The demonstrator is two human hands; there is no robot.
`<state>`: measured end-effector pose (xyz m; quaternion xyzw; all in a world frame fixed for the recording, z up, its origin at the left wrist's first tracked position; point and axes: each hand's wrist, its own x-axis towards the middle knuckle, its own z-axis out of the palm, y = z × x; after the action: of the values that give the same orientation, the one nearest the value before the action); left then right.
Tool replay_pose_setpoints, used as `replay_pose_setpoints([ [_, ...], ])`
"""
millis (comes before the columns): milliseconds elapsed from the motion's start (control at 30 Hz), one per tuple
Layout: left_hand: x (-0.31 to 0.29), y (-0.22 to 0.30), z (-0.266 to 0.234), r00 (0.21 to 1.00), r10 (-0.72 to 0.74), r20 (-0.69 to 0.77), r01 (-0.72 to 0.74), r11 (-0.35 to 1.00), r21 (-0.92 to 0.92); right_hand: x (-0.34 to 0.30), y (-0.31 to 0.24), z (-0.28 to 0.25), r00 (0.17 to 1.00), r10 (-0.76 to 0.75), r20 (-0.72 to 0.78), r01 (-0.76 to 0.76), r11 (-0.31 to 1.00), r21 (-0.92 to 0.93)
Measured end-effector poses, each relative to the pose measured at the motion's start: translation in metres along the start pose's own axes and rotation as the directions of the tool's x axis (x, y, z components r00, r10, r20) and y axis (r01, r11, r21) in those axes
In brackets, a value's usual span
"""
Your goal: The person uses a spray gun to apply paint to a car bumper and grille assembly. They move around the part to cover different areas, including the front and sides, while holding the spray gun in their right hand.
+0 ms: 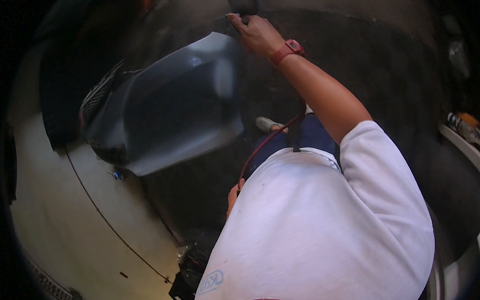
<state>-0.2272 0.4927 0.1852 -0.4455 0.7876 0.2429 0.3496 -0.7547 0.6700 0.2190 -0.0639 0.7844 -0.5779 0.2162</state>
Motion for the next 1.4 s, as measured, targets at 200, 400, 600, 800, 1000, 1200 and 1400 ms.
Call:
replay_pose_setpoints([
  [200,-0.005,-0.005,-0.002,0.996,-0.047,-0.07,0.038,0.991,-0.131,0.07,-0.036,0.043,0.983,0.008,0.185,-0.011,1.0,0.017],
  [400,-0.031,0.021,0.015,0.985,-0.143,-0.099,0.115,0.962,-0.246,0.105,-0.032,0.057,0.975,0.016,0.223,-0.065,0.976,0.21],
  [600,-0.062,0.06,0.015,0.968,-0.198,-0.154,0.154,0.954,-0.257,0.146,0.014,0.06,0.996,0.068,0.062,-0.073,0.994,0.082],
  [800,-0.044,0.031,0.035,0.939,-0.323,0.119,0.341,0.919,-0.198,0.136,0.018,0.054,0.996,-0.049,0.072,0.058,0.99,-0.127],
  [1000,-0.028,0.034,0.039,0.978,-0.206,0.037,0.207,0.978,-0.021,0.099,0.018,0.058,0.965,-0.241,0.106,0.251,0.963,-0.094],
  [1200,-0.019,0.034,0.052,0.983,-0.183,-0.033,0.179,0.98,-0.086,0.078,0.009,0.052,0.937,-0.221,0.271,0.234,0.972,-0.017],
  [1400,-0.014,0.035,0.045,0.97,-0.243,0.028,0.244,0.964,-0.108,0.115,0.035,0.069,0.977,-0.153,0.15,0.178,0.968,-0.174],
])
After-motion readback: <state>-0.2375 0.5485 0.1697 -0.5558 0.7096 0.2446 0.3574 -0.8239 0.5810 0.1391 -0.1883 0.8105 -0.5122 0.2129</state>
